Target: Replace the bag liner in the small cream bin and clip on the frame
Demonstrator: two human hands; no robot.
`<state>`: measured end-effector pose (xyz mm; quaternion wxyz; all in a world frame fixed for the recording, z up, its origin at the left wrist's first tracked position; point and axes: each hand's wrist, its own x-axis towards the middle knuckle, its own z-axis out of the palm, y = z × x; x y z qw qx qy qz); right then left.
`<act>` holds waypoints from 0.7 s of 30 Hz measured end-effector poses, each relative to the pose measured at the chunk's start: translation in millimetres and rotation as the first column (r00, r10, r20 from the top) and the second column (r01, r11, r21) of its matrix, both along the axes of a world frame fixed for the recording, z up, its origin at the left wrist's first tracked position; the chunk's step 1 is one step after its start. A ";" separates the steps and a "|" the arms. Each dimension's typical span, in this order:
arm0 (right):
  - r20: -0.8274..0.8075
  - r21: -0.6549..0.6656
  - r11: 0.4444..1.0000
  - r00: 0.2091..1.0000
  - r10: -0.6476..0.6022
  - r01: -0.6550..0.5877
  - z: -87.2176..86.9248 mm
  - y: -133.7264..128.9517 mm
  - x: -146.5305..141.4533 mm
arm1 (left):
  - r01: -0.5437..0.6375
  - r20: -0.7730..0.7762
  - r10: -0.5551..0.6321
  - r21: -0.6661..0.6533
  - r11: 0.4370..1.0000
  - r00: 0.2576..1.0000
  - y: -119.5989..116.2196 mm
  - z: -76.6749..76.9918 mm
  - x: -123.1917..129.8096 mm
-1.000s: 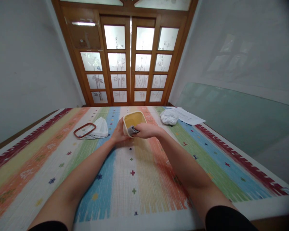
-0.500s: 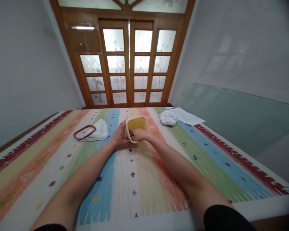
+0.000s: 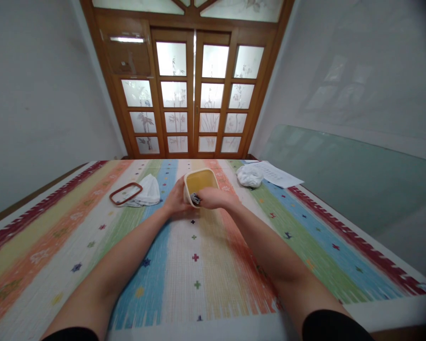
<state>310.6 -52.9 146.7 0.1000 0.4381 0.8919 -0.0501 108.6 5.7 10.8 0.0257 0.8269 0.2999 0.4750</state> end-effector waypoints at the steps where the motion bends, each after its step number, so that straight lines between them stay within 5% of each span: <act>1: 0.013 -0.007 1.000 1.000 -0.019 0.019 -8.8 4.4 -2.7 | 0.010 -0.031 -0.010 0.014 1.000 0.999 -1.8 1.2 0.7; 5: -0.071 -0.065 0.998 0.997 -0.031 0.026 -39.0 20.1 -11.1 | 0.037 -0.130 -0.031 0.047 0.998 0.991 -8.7 7.4 2.9; 8: -0.123 -0.079 0.996 0.991 -0.055 0.046 -42.3 23.4 -13.0 | 0.048 -0.131 -0.040 0.060 0.997 0.991 -7.0 7.8 1.0; 17: -0.139 0.022 0.999 0.989 0.045 -0.042 21.2 -10.1 7.3 | 0.016 0.055 -0.013 -0.055 0.998 0.998 10.7 -1.0 -7.8; 21: -0.103 0.059 0.997 0.993 0.053 -0.047 31.6 -22.8 7.2 | 0.001 0.057 0.003 -0.054 0.999 0.998 10.4 -3.0 -8.3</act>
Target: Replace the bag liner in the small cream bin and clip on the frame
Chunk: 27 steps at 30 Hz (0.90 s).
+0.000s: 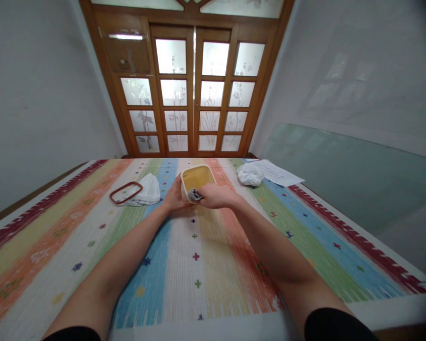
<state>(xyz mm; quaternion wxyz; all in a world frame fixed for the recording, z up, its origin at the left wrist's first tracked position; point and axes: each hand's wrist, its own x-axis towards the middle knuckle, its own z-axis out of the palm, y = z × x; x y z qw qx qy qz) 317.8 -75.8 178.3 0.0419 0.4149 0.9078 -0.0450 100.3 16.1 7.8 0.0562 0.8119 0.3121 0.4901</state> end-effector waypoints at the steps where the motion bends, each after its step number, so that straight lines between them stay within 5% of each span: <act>1: 0.013 0.002 1.000 1.000 0.001 -0.001 -0.7 -0.4 -1.5 | -0.009 -0.007 0.009 0.006 1.000 1.000 -0.5 -0.5 0.1; 7: 0.123 -0.081 0.993 0.989 -0.077 0.087 -35.7 21.6 -12.2 | 0.030 -0.153 -0.013 0.105 0.994 0.988 -11.4 5.2 6.2; 12: 0.002 -0.114 0.993 1.000 -0.019 0.019 -69.4 43.9 -20.0 | 0.037 -0.226 -0.011 0.113 0.993 0.974 -18.1 11.2 10.0; 15: 0.009 -0.132 0.989 0.998 -0.065 0.065 -63.8 44.1 -20.2 | 0.020 -0.166 -0.005 0.090 0.996 0.986 -13.9 8.5 7.9; 22: -0.091 -0.050 0.999 0.996 -0.024 0.019 -17.6 12.9 -3.8 | -0.011 -0.030 0.011 0.009 1.000 0.999 -5.7 2.9 3.8; 27: -0.242 -0.056 0.996 0.967 -0.081 0.070 -17.5 3.8 -11.6 | -0.057 0.043 0.058 -0.013 0.998 0.997 -7.6 1.5 2.8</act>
